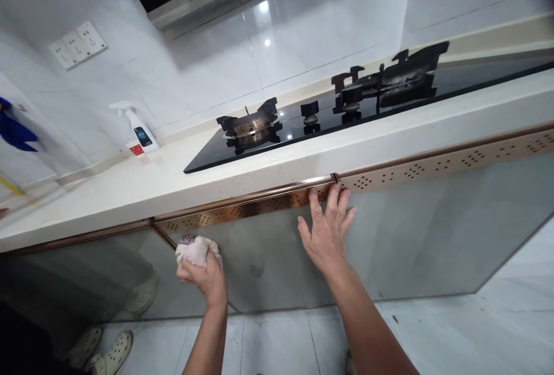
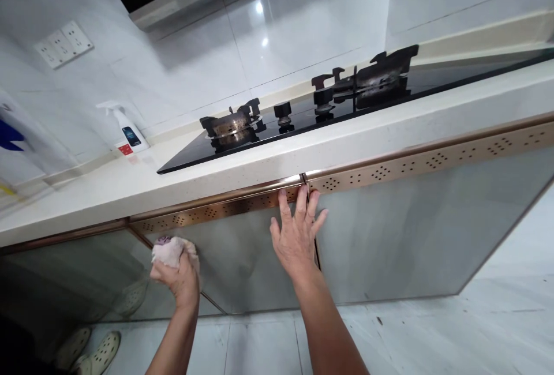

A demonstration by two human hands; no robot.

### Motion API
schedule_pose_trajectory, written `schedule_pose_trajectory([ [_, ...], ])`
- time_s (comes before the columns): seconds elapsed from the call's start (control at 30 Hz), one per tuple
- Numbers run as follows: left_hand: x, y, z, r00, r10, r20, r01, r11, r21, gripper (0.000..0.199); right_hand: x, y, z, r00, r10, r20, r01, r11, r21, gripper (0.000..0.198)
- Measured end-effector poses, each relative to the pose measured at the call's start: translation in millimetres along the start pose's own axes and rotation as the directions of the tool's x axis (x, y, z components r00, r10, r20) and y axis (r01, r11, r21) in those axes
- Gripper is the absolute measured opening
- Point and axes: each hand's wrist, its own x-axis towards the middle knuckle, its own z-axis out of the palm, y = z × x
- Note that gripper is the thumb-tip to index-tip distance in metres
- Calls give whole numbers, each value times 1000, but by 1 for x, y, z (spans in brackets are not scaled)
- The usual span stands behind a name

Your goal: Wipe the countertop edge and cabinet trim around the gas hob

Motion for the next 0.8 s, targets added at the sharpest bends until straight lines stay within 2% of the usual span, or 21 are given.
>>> schedule_pose_trajectory([
  [0.1,-21,57,1,978,179,103,-180,984,1,46,0,1,-1,1000,-2,7,2,1000,6,94],
  [0.2,-55,93,0,881,405,245,-423,906,24,38,-1,1,-2,1000,-3,22,3,1000,4,94],
  [0.27,-84,98,3,785,514,347,-544,839,-11,38,-1,2,-3,999,-4,34,4,1000,-2,93],
  [0.33,-109,90,8,674,596,436,-630,772,-81,44,-1,3,-4,999,-5,41,6,1000,-11,93],
  [0.37,-119,83,11,633,621,462,-654,748,-109,47,-1,4,-5,999,-7,43,8,1000,-16,93],
  [0.43,-129,64,15,594,641,485,-674,726,-134,48,-1,6,-6,999,-17,48,18,1000,-25,93],
  [0.6,-112,15,8,594,631,500,-692,717,-82,38,-1,7,-9,998,-24,64,27,999,-41,91],
  [0.7,-100,-11,-3,635,593,495,-664,747,-43,39,-1,6,-10,997,-8,71,10,1000,-29,91],
  [0.8,-91,-30,-8,694,516,502,-576,816,-43,36,0,4,-12,997,-7,75,8,1000,-9,94],
])
